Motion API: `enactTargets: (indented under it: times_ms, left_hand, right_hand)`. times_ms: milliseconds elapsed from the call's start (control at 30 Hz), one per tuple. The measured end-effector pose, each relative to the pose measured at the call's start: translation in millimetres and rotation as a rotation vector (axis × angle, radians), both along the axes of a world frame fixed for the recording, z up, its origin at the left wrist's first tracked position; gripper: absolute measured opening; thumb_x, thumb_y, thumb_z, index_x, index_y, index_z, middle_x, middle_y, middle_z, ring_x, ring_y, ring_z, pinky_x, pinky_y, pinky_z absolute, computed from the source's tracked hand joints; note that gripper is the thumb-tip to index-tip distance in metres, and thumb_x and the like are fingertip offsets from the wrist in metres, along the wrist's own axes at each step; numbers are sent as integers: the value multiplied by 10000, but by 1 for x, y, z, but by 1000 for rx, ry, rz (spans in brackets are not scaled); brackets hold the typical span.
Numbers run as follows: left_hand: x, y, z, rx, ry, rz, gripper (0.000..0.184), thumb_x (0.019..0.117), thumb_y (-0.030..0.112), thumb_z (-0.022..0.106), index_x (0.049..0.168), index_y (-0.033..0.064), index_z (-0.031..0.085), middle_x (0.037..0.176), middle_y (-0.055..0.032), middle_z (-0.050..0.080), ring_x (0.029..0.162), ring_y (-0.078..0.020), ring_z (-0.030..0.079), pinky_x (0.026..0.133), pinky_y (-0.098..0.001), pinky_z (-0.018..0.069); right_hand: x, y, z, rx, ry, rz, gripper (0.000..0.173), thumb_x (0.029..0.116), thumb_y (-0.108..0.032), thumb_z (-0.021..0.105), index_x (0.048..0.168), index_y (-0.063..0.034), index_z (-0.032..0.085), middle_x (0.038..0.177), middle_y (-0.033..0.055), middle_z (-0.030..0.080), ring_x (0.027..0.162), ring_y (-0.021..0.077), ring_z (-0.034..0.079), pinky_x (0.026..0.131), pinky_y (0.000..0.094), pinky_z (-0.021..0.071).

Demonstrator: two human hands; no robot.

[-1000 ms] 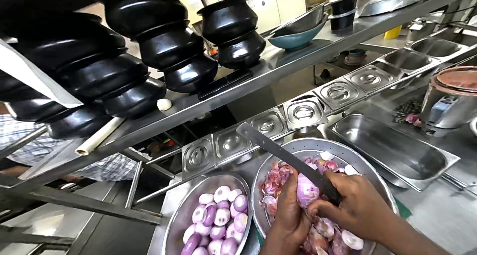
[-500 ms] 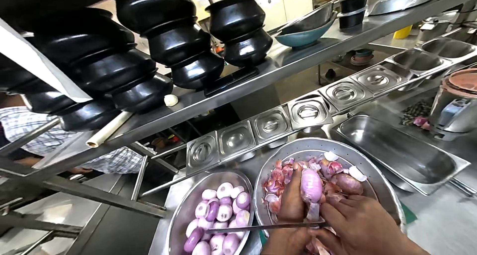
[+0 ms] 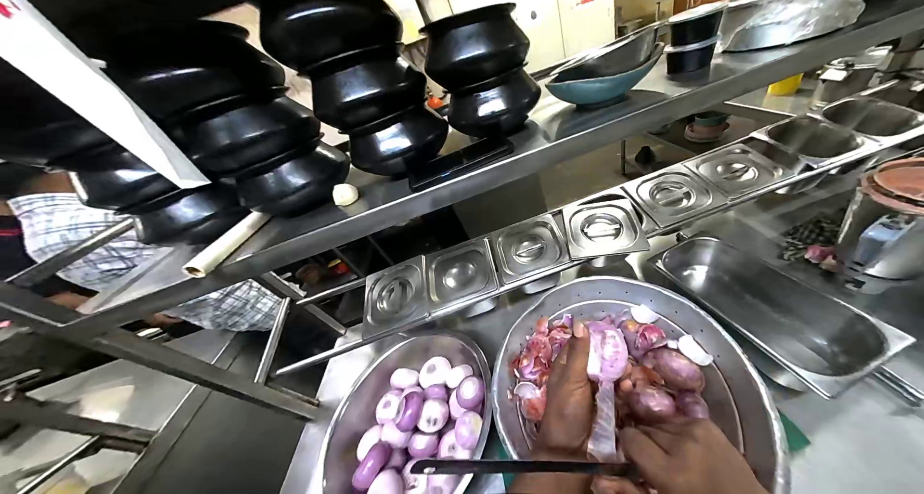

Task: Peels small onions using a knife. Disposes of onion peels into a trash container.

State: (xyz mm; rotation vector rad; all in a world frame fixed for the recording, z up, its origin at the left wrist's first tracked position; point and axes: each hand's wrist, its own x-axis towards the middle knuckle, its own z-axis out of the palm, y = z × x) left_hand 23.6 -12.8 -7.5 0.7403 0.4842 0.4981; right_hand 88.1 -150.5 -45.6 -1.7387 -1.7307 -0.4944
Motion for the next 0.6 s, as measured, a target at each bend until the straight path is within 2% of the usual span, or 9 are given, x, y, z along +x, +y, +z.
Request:
enactTargets:
  times_ms: [100, 167, 233, 300, 367, 467, 600]
  left_hand:
    - [-2, 1, -3, 46, 34, 63, 424, 1115, 372, 351, 1219, 5, 538, 835, -133, 649, 656, -185, 663, 584, -315, 592]
    - [-6, -2, 2, 147, 37, 109, 327, 1104, 270, 406, 1258, 13, 538, 949, -109, 670, 801, -165, 683, 728, -323, 606]
    - [-8, -4, 2, 291, -17, 145, 267, 1062, 239, 483, 1148, 15, 601, 945, -85, 688, 836, -135, 691, 773, -317, 604]
    - [-10, -2, -1, 406, -114, 146, 355, 1000, 344, 631, 1098, 5, 671, 951, -95, 709, 860, -136, 703, 809, -326, 606]
    - [-11, -2, -3, 472, -171, 149, 452, 934, 454, 709, 1059, 19, 709, 933, -90, 723, 848, -128, 709, 797, -313, 608]
    - [-13, -5, -2, 526, -190, 174, 510, 894, 541, 710, 1012, 45, 726, 888, -71, 721, 805, -113, 707, 757, -295, 610]
    - [-16, -5, 0, 583, -136, 226, 575, 899, 602, 667, 1001, 37, 712, 899, -78, 715, 830, -126, 705, 773, -302, 607]
  right_hand:
    - [13, -3, 6, 34, 84, -60, 695, 955, -775, 396, 758, -136, 587, 486, 26, 473, 390, 196, 508, 348, 392, 386]
    - [27, -3, 14, 94, 180, -105, 760, 892, -861, 379, 784, -137, 584, 495, 14, 462, 391, 167, 487, 344, 377, 379]
    - [39, -1, 24, 127, 281, -124, 758, 882, -867, 403, 787, -137, 585, 508, 0, 460, 405, 144, 479, 351, 366, 379]
    - [46, -1, 34, 117, 325, -135, 723, 882, -857, 432, 752, -158, 567, 512, -35, 434, 420, 106, 455, 366, 335, 367]
    - [46, -1, 39, 87, 339, -141, 689, 874, -851, 462, 731, -183, 549, 510, -61, 423, 423, 81, 447, 371, 313, 363]
    - [42, -2, 41, 73, 359, -127, 646, 873, -829, 507, 732, -200, 544, 510, -79, 409, 425, 65, 429, 378, 303, 350]
    - [34, -4, 43, 102, 271, -161, 636, 941, -782, 442, 743, -185, 541, 497, -66, 388, 405, 75, 415, 365, 302, 326]
